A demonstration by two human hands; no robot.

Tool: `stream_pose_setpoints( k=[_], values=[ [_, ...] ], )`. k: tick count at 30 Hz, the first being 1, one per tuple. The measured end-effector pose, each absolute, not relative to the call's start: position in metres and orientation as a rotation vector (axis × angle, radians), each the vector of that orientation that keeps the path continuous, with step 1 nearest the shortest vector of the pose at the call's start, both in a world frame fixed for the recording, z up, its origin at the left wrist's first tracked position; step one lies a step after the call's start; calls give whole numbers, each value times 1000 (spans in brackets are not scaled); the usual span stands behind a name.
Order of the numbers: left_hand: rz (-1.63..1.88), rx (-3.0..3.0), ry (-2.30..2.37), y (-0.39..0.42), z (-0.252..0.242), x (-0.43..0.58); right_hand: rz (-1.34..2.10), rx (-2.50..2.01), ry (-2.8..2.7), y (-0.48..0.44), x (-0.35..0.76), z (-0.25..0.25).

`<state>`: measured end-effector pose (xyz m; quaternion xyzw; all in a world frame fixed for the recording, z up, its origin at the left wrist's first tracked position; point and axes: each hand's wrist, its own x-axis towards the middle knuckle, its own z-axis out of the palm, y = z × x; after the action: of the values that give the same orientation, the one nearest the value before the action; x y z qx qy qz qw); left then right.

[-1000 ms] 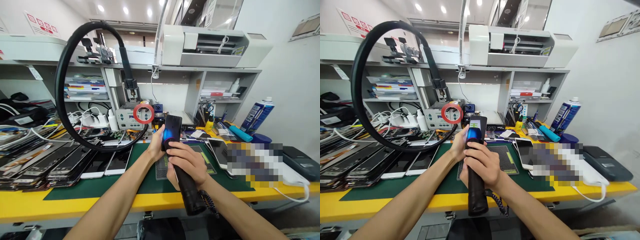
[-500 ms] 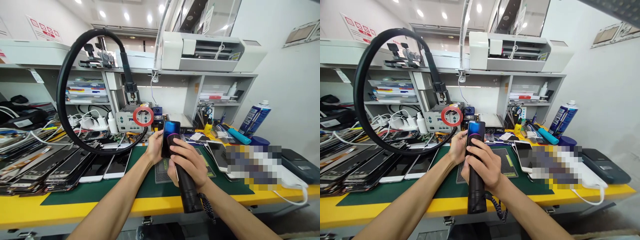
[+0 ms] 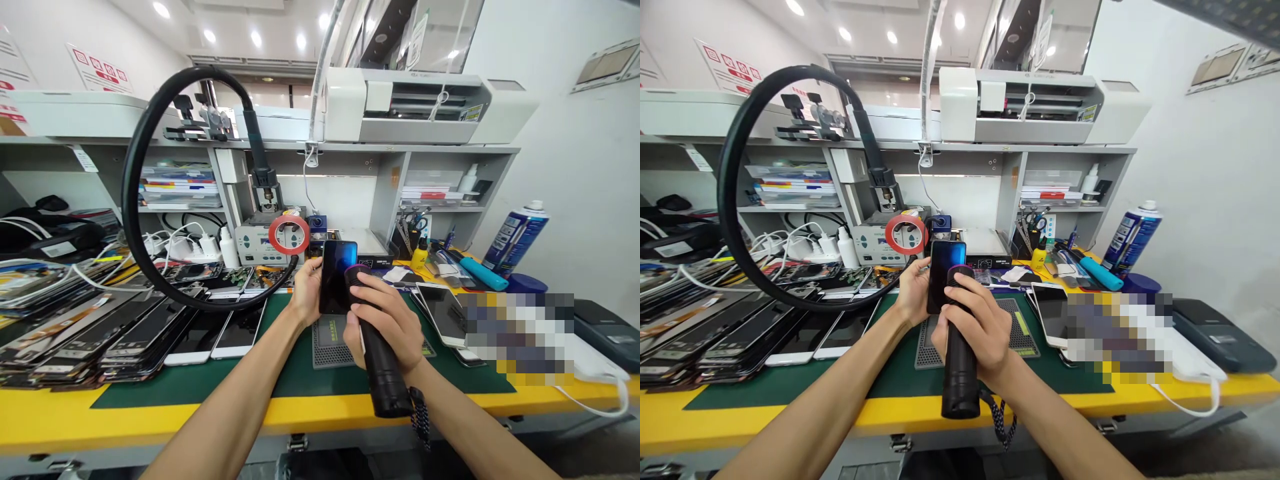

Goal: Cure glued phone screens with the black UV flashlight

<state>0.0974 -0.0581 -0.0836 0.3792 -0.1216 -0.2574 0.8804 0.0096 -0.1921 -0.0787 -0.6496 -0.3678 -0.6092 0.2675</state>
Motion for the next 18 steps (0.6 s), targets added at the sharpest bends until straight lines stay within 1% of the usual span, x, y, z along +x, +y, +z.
stream_pose_setpoints(
  k=[5,11,18],
  values=[
    [-500,796,-263,-54,-82,101,-1632,-1748,-987,-194,9,-78],
    [-374,806,-301,-61,-82,101,-1592,-1775,-1056,-194,6,-76],
    [-482,778,-324,-60,-84,102,-1544,-1808,-1119,-189,5,-78]
  ],
)
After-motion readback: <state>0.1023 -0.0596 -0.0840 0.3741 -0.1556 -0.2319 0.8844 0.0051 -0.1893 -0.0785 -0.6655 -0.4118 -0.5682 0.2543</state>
